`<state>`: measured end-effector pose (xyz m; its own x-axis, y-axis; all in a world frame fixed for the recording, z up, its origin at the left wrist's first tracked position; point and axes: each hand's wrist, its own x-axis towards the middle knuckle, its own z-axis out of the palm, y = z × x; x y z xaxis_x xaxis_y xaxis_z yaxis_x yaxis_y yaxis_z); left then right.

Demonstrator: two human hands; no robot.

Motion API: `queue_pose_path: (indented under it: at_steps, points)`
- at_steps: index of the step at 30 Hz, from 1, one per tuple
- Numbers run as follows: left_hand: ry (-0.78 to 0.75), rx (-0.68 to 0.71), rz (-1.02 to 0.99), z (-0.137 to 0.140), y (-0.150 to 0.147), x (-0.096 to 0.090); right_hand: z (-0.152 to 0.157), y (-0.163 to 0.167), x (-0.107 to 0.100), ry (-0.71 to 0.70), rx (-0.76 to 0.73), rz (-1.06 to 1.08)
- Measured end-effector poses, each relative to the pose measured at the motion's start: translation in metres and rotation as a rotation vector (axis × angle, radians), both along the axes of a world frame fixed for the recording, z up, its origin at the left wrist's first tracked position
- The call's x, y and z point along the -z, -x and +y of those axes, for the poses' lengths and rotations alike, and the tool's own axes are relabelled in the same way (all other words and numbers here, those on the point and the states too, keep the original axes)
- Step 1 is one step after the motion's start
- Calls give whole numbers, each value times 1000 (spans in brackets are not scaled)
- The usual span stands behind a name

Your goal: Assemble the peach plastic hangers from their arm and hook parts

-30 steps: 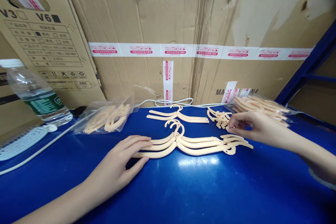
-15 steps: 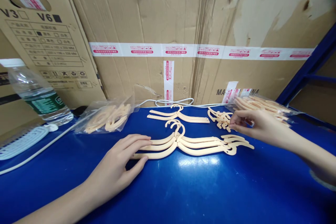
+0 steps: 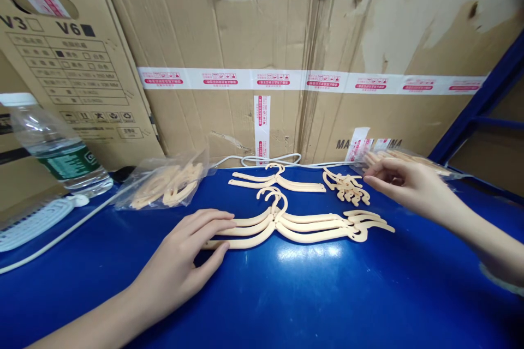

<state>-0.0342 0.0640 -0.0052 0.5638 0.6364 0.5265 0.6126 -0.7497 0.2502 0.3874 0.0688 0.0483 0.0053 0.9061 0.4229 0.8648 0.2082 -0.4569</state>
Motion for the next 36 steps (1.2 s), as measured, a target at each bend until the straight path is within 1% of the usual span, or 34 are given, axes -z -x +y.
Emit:
queue_pose_path:
  at_steps: [4,7,10,15,18,23,27,32,36]
  points:
    - [-2,2,-28,-1,-2,0,0,4,2,-17,-37,-25]
    - [-4,-2,-37,-2,-4,0,2,9,7,-14,-79,-67]
    - [-6,0,-29,-2,-5,-1,7,15,16,-27,-147,-107]
    - [-19,7,-29,-3,-6,-1,19,26,31,-97,-280,-193]
    - [-28,21,-28,-3,-6,-1,27,34,35,-141,-351,-258]
    - [-62,28,-20,-4,-7,-2,33,44,38,-127,-422,-304]
    - [-71,26,-21,-4,-8,-2,36,46,43,-109,-443,-320]
    - [-56,32,-23,-4,-8,-1,43,46,50,-113,-393,-297]
    - [-51,25,-16,-4,-8,-2,43,49,49,-98,-370,-263]
